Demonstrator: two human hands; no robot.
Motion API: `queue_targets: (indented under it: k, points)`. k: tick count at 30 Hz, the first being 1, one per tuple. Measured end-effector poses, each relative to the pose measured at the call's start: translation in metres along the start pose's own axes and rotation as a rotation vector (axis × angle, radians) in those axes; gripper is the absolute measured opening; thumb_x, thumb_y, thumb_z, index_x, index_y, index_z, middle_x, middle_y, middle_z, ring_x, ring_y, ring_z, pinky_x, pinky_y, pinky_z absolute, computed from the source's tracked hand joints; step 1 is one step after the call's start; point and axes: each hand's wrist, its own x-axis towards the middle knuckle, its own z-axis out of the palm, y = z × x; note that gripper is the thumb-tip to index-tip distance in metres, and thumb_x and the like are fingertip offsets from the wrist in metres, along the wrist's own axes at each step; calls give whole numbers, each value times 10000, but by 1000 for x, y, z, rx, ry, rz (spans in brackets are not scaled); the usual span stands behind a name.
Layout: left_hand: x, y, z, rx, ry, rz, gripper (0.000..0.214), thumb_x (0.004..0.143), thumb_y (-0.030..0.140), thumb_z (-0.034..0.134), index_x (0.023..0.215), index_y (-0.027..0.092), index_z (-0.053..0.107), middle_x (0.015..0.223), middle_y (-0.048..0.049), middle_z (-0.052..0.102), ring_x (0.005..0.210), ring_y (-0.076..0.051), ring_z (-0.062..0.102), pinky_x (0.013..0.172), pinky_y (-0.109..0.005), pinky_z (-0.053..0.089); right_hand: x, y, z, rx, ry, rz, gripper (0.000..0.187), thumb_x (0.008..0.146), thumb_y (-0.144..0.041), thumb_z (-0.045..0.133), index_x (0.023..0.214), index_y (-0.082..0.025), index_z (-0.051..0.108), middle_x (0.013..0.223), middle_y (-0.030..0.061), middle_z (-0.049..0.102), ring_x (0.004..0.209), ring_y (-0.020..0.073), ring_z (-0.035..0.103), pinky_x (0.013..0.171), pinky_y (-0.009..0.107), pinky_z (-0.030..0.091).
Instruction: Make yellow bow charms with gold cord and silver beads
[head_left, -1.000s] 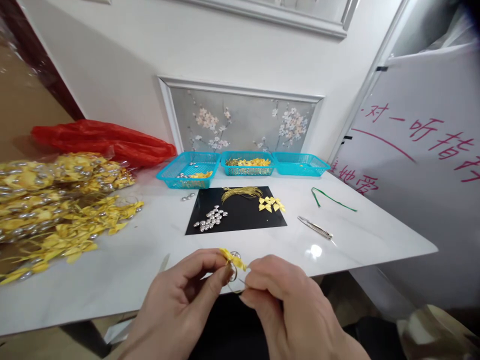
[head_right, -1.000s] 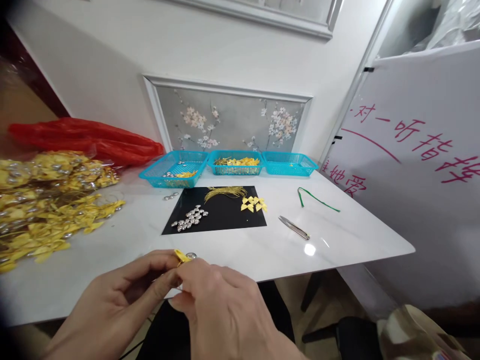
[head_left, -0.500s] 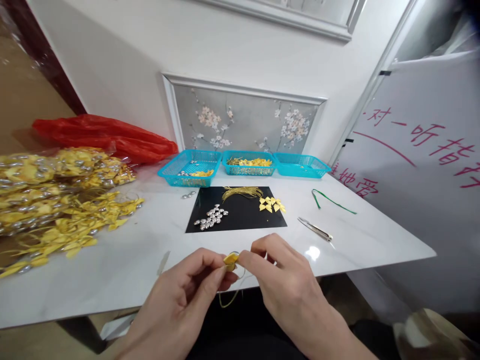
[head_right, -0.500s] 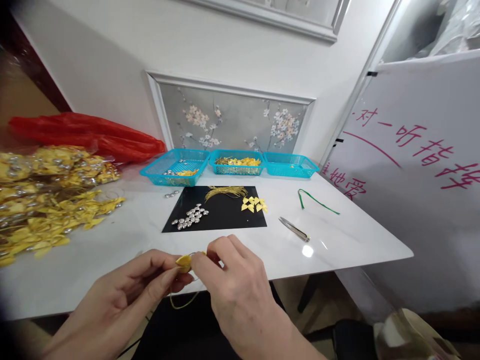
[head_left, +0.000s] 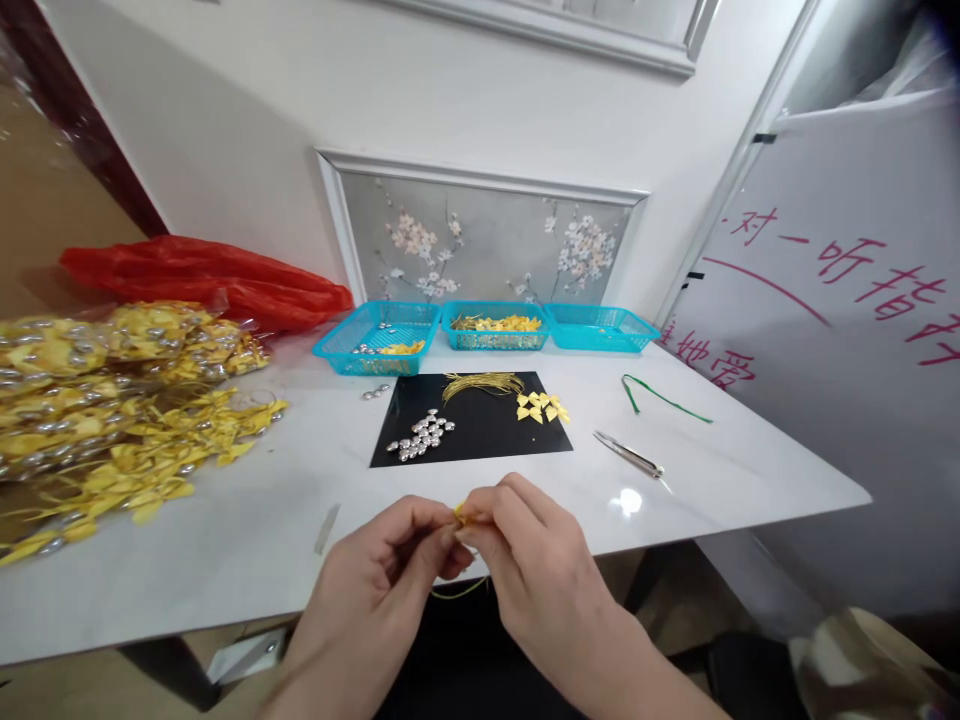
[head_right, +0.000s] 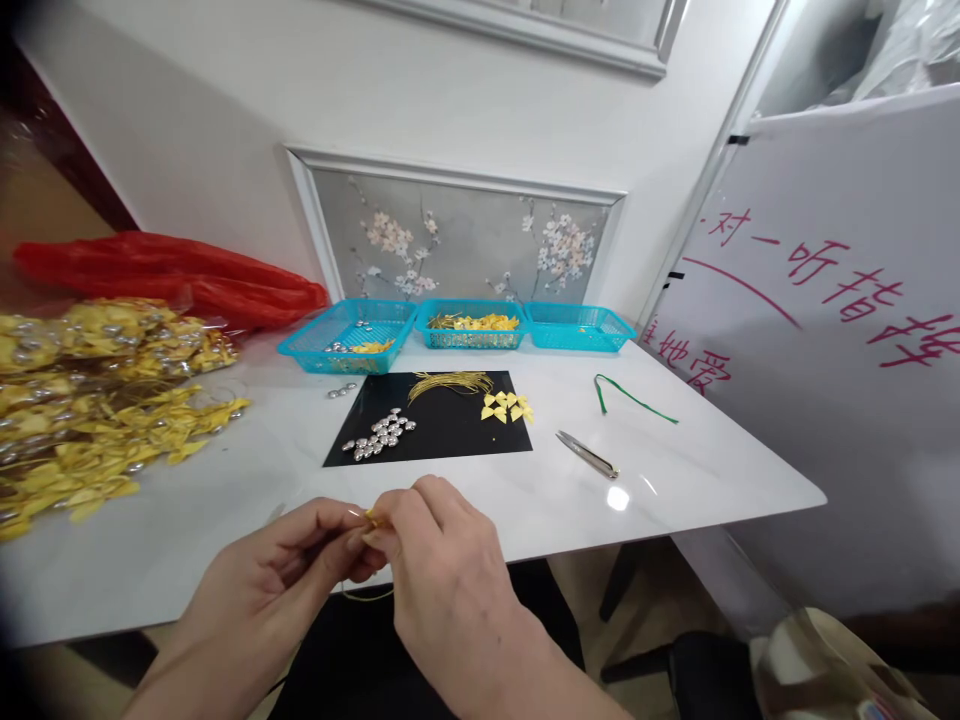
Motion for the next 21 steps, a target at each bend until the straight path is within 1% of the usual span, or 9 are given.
queue_targets:
  k: [2, 5, 7, 10, 12, 15, 17, 19, 21]
  points:
    - [0, 1, 1, 52, 36, 30, 156, 849, 347, 626, 774, 253, 726, 718, 3, 743, 667, -184, 683, 642, -244, 546, 2, 0, 0, 58, 10, 45, 159, 942, -85, 490, 915, -174, 619, 814, 33, 618, 728, 158, 603, 672, 261, 498]
    - [-1, -2, 2, 153, 88, 88, 143, 857, 304, 619, 819, 283, 756, 766, 16, 777, 682, -188, 708, 658, -247, 544, 3, 1, -1, 129, -10, 100, 166, 925, -78, 511, 917, -188, 636, 819, 21, 657, 730, 150, 619, 673, 252, 485]
    - [-2, -5, 2, 224, 101, 147, 179, 876, 277, 591, 821, 287, 762, 768, 17, 782, 686, -192, 719, 670, -255, 546, 3, 1, -3, 161, -34, 130, 190, 931, -86, 498, 937, -196, 653, 833, 22, 677, 727, 150, 623, 668, 255, 485]
    - [-2, -9, 1, 303, 104, 249, 200, 890, 233, 574, 831, 272, 761, 762, 12, 779, 675, -179, 722, 657, -247, 542, 4, 1, -6, 235, -75, 204, 209, 923, -98, 514, 985, -208, 680, 854, 18, 704, 749, 154, 643, 703, 262, 503]
    - [-1, -12, 0, 322, 107, 349, 203, 886, 187, 574, 833, 262, 755, 752, 15, 774, 661, -161, 718, 627, -226, 534, 5, 2, -8, 330, -120, 273, 204, 911, -110, 544, 987, -216, 702, 845, 6, 714, 759, 148, 658, 717, 250, 515]
    - [3, -16, -2, 316, 101, 528, 229, 876, 126, 562, 822, 254, 744, 719, 30, 761, 612, -128, 702, 572, -188, 518, 7, 4, -10, 469, -162, 340, 207, 898, -109, 561, 967, -228, 716, 826, -16, 703, 736, 122, 647, 686, 213, 513]
    - [4, -17, -2, 314, 99, 588, 240, 867, 103, 564, 811, 255, 740, 702, 44, 753, 595, -109, 696, 567, -163, 511, 7, 5, -10, 509, -155, 338, 218, 901, -101, 547, 974, -234, 704, 835, -21, 687, 722, 111, 626, 682, 205, 509]
    - [5, -17, -2, 313, 104, 594, 234, 861, 100, 580, 807, 261, 741, 716, 57, 758, 611, -95, 700, 591, -145, 511, 6, 6, -9, 511, -142, 313, 212, 920, -110, 521, 971, -234, 685, 852, -17, 673, 723, 110, 613, 693, 210, 510]
    - [6, -18, -2, 309, 116, 598, 227, 859, 103, 593, 814, 268, 742, 726, 66, 759, 619, -86, 698, 603, -136, 507, 5, 5, -7, 466, -133, 277, 194, 944, -129, 489, 955, -228, 655, 841, -11, 656, 726, 117, 611, 694, 218, 508]
